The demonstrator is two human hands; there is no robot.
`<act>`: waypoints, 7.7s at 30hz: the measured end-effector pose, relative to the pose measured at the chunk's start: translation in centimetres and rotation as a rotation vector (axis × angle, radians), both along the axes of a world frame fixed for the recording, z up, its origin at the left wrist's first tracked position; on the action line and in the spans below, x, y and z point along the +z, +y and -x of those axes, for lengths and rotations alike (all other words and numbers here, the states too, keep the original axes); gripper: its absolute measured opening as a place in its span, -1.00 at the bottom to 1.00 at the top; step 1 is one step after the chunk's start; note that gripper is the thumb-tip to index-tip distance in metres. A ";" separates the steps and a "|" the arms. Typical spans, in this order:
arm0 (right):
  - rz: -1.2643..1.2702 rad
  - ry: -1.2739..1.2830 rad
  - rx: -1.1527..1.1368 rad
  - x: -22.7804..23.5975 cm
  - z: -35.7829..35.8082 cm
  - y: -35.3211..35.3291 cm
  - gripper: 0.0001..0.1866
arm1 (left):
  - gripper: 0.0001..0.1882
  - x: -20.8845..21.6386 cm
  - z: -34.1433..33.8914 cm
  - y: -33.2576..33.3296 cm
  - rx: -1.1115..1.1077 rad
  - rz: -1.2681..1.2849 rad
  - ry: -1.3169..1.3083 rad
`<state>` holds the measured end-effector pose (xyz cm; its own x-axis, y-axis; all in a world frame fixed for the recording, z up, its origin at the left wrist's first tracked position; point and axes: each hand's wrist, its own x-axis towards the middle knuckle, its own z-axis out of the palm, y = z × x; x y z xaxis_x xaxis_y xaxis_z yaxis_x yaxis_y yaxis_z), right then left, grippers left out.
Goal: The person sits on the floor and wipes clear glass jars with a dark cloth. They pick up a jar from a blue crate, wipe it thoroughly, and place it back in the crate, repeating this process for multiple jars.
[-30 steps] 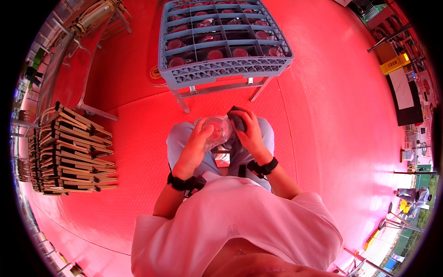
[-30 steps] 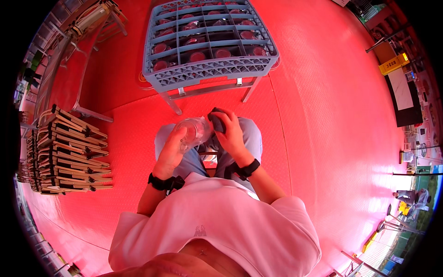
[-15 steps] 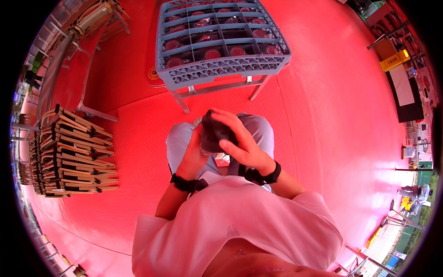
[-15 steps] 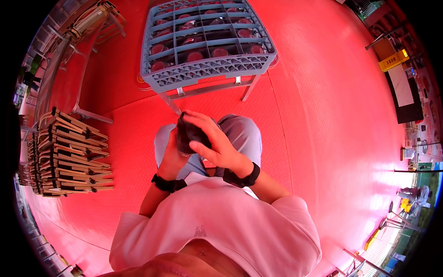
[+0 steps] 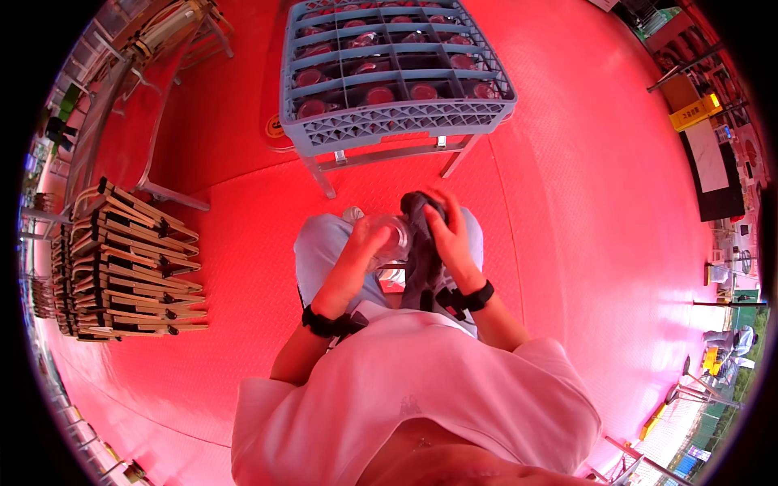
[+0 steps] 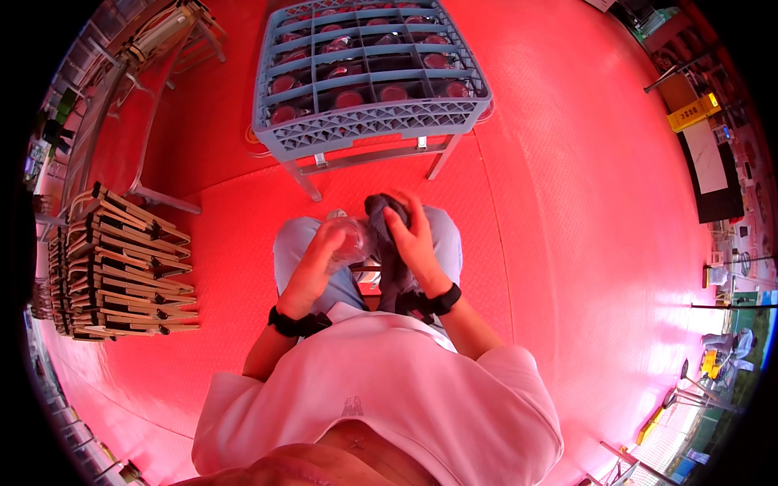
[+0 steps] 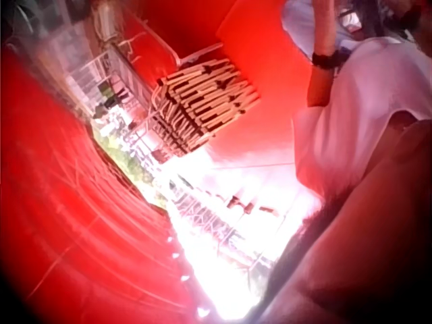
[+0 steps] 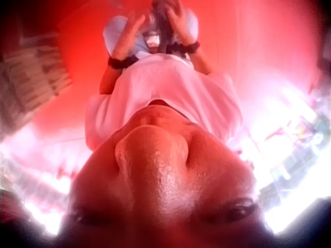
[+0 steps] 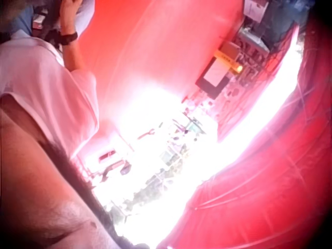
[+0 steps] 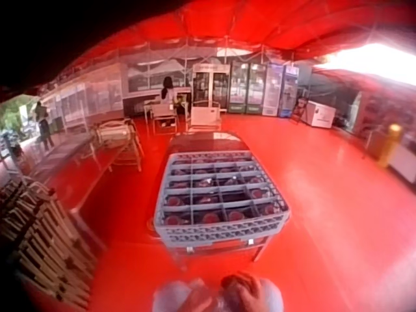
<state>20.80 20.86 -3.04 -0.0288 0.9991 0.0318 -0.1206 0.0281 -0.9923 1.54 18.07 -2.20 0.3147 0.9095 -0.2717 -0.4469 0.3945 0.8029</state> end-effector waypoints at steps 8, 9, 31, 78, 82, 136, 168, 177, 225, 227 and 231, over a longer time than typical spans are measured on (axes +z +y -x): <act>-0.274 -0.117 0.500 5.8 -0.4 0.3 -0.66 | -0.38 2.3 -2.0 1.2 -0.178 -0.474 0.426; -0.217 -0.087 0.476 5.6 -0.3 0.2 -0.67 | -0.36 1.5 -1.8 0.9 -0.132 -0.418 0.335; -0.353 -0.146 0.432 6.4 0.1 0.4 -0.74 | -0.26 0.0 -0.6 0.1 -0.246 -0.139 0.123; 0.081 0.328 0.016 0.0 -1.2 0.0 -0.68 | -0.44 1.8 1.1 0.2 0.044 -0.001 -0.277; -0.331 0.006 0.086 6.8 0.7 -1.2 -0.61 | -0.46 0.8 0.5 0.2 -0.053 -0.067 -0.146; 0.328 0.106 0.078 -5.6 -0.9 -0.7 -0.66 | -0.02 1.1 1.9 0.2 -0.156 -0.056 -0.046; 0.287 -0.173 0.268 -1.4 -1.8 1.5 -0.69 | -0.16 1.0 1.4 0.2 -0.115 -0.146 -0.010; -0.440 -0.369 0.100 4.6 0.9 -0.5 -0.65 | -0.51 -2.2 0.9 0.5 -0.002 0.008 -0.114; -0.779 -0.737 0.389 6.6 5.1 -0.2 -0.27 | -0.44 -3.7 1.1 -0.7 0.031 -0.217 -0.193; -0.786 -0.754 0.310 5.4 5.3 0.1 -0.29 | -0.45 -0.7 0.8 -1.9 0.117 -0.126 -0.131; -0.826 -0.824 0.215 4.4 5.3 0.2 -0.34 | -0.50 -3.0 1.6 -0.7 0.134 0.027 -0.325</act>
<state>15.46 21.02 1.34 -0.5071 0.6570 0.5579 0.4662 0.7535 -0.4636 -0.06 17.36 -5.19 0.2671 0.9425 -0.2012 -0.7264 0.3340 0.6006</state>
